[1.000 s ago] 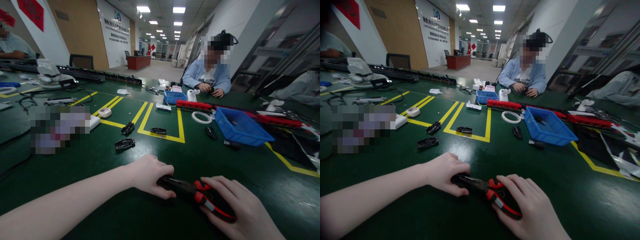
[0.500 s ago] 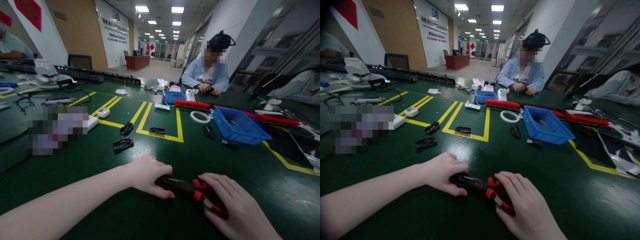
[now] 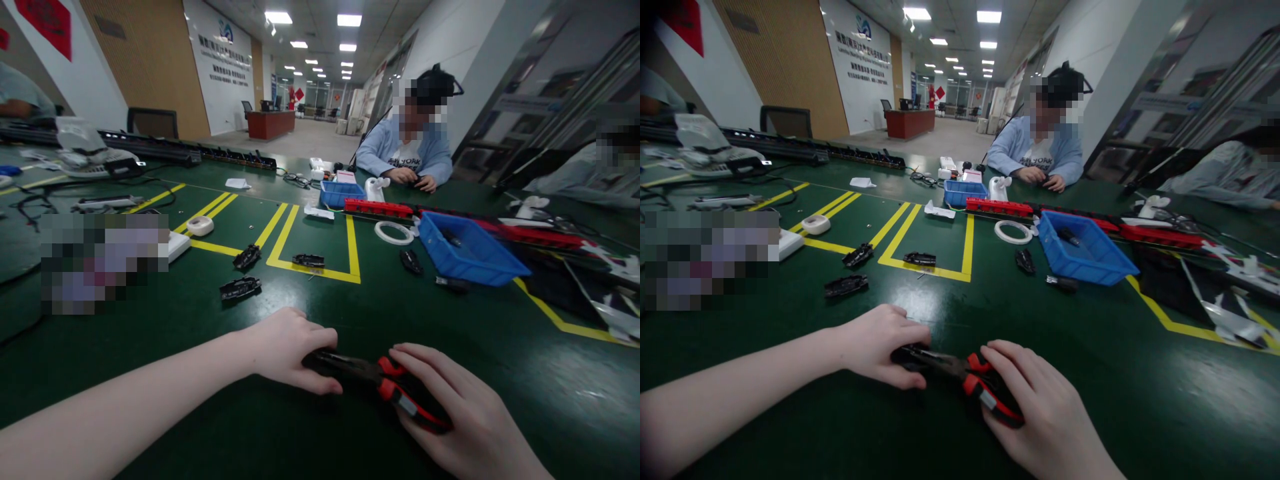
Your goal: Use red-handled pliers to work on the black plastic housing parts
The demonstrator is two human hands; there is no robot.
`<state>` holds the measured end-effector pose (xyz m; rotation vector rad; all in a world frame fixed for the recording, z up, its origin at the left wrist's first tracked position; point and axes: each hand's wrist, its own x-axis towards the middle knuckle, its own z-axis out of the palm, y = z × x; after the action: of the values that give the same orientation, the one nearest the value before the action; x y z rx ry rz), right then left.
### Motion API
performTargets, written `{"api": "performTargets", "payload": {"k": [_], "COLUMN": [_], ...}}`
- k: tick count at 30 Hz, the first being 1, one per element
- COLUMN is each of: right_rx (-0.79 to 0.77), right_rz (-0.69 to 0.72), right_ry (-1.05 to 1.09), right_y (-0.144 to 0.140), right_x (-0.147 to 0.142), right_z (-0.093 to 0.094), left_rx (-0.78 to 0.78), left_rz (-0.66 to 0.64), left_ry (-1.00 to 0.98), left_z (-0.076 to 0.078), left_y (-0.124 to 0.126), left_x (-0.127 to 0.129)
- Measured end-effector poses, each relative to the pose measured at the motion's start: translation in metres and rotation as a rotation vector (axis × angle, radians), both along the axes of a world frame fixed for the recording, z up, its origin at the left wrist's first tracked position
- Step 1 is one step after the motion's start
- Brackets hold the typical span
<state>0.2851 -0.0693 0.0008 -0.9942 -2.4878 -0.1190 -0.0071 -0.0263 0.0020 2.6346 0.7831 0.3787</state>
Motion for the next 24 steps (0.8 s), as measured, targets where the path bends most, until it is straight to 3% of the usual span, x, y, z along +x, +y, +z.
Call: {"api": "performTargets", "payload": {"k": [24], "right_rx": [-0.094], "right_rz": [-0.006], "right_ry": [0.057], "right_y": [0.0012], "right_x": [-0.0041], "right_z": [0.004], "left_rx": [0.023], "left_rz": [0.001], "left_ry": [-0.011], "left_z": [-0.0011], "left_y": [0.0002], "left_x": [-0.0007]}}
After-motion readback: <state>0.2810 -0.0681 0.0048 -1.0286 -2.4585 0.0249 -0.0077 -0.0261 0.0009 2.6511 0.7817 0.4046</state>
